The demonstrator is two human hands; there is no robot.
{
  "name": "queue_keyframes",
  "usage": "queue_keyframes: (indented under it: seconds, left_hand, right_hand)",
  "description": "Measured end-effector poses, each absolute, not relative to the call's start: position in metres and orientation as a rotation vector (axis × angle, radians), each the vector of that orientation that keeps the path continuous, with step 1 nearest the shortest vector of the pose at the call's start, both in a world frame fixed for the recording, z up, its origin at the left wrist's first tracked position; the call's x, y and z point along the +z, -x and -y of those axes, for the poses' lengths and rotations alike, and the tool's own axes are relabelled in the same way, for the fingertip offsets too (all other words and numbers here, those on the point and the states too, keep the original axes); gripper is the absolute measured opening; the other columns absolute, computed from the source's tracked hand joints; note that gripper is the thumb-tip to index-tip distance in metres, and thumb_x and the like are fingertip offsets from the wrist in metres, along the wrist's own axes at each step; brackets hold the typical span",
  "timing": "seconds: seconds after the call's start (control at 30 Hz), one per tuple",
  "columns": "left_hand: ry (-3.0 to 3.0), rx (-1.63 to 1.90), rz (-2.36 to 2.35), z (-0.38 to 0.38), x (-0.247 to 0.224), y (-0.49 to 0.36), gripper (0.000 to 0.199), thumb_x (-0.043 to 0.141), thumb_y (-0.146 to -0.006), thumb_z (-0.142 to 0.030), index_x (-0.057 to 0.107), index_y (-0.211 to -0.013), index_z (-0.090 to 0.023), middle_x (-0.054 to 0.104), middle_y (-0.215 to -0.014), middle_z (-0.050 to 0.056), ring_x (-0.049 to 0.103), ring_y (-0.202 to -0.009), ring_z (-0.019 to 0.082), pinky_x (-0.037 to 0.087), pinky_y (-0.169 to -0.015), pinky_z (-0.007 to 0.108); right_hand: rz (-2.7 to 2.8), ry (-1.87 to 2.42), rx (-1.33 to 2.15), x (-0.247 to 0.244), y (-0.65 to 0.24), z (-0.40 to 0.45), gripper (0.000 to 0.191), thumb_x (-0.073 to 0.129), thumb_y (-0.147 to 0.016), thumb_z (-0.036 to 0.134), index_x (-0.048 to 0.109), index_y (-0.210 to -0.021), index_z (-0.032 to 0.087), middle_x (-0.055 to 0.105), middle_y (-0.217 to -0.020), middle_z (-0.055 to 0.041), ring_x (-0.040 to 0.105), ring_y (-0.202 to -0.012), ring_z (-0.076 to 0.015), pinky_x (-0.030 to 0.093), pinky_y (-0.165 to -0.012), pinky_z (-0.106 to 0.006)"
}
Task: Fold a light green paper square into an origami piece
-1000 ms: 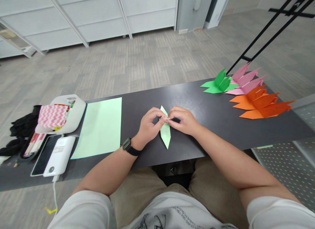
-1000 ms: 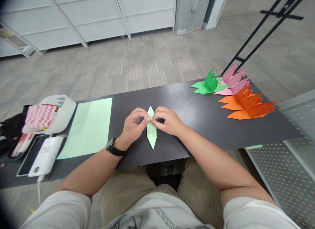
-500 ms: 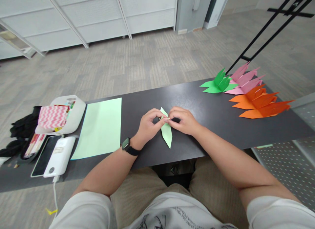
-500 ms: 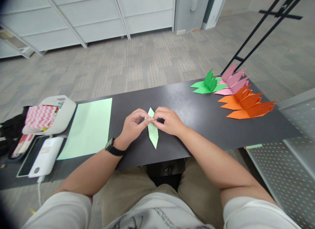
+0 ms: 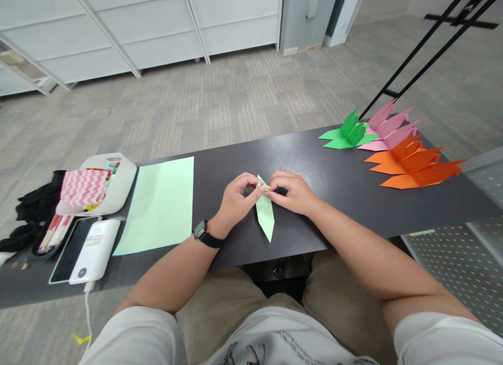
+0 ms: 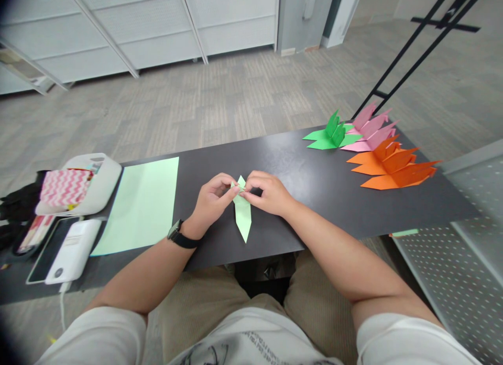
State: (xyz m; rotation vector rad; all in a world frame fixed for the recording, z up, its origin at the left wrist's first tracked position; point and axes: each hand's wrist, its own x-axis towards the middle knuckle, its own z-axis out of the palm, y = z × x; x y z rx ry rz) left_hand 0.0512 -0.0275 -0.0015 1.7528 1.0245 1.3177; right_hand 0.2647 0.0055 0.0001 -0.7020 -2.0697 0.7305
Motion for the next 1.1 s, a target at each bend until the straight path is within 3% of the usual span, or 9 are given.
queue_keyframes:
  seconds: [0.13,0.23,0.57,0.7,0.8,1.0,1.1]
  left_hand:
    - [-1.765,1.317,-1.055,0.027,-0.002,-0.049,0.021,0.075,-0.100,-0.039,0.071,-0.088,-0.022,0.068,-0.092,0.003,0.066,-0.087,0.017,0.055,-0.082,0.033]
    - [-1.773,1.315,-1.066,0.027,-0.001,-0.047,0.019,0.075,-0.101,-0.037,0.071,-0.088,-0.022,0.068,-0.092,0.003,0.065,-0.085,0.017,0.054,-0.081,0.033]
    - [-1.825,1.319,-1.102,0.029,0.002,-0.051,0.022,0.074,-0.101,-0.039,0.072,-0.087,-0.023,0.069,-0.089,0.002,0.065,-0.085,0.017,0.053,-0.083,0.034]
    - [-1.799,1.346,-1.090,0.030,0.003,-0.051,0.018,0.075,-0.100,-0.036,0.072,-0.088,-0.023,0.070,-0.090,0.002,0.065,-0.085,0.017,0.053,-0.083,0.034]
    - [-1.767,1.372,-1.090,0.030,0.004,-0.050,0.016,0.075,-0.100,-0.034,0.073,-0.088,-0.023,0.069,-0.091,0.002,0.065,-0.086,0.018,0.053,-0.082,0.034]
    - [-1.732,1.375,-1.092,0.029,0.002,-0.049,0.021,0.072,-0.102,-0.038,0.070,-0.087,-0.023,0.068,-0.094,0.003,0.066,-0.089,0.018,0.054,-0.086,0.035]
    - [-1.663,1.350,-0.990,0.027,-0.003,-0.050,0.021,0.073,-0.101,-0.045,0.070,-0.106,-0.025,0.069,-0.106,0.005,0.067,-0.099,0.019,0.055,-0.094,0.036]
  right_hand:
    - [2.056,0.693,0.703,0.001,-0.267,-0.006,0.006,0.072,-0.098,0.031,0.072,-0.094,0.026,0.071,-0.094,-0.0030,0.067,-0.087,-0.0188,0.054,-0.079,-0.035]
    - [2.012,0.713,0.679,0.003,-0.268,-0.007,0.008,0.070,-0.098,0.030,0.073,-0.105,0.027,0.071,-0.100,-0.0049,0.067,-0.092,-0.0204,0.055,-0.078,-0.036]
    - [1.983,0.714,0.690,0.010,-0.267,-0.004,0.011,0.068,-0.099,0.028,0.070,-0.089,0.026,0.071,-0.092,-0.0029,0.067,-0.085,-0.0187,0.055,-0.081,-0.037]
    - [2.002,0.747,0.751,0.009,-0.268,-0.006,0.008,0.072,-0.097,0.035,0.070,-0.096,0.027,0.071,-0.098,-0.0053,0.066,-0.091,-0.0213,0.055,-0.080,-0.037]
    - [2.041,0.764,0.794,0.002,-0.268,-0.009,0.018,0.079,-0.090,0.037,0.070,-0.102,0.027,0.070,-0.103,-0.0057,0.067,-0.095,-0.0224,0.055,-0.080,-0.037]
    - [2.157,0.727,0.921,-0.008,-0.265,-0.011,0.012,0.075,-0.093,0.031,0.069,-0.084,0.025,0.070,-0.094,-0.0020,0.069,-0.089,-0.0193,0.054,-0.085,-0.036]
    - [2.113,0.753,0.932,-0.006,-0.266,-0.012,0.016,0.074,-0.092,0.030,0.066,-0.080,0.024,0.069,-0.091,-0.0017,0.067,-0.086,-0.0186,0.052,-0.082,-0.035]
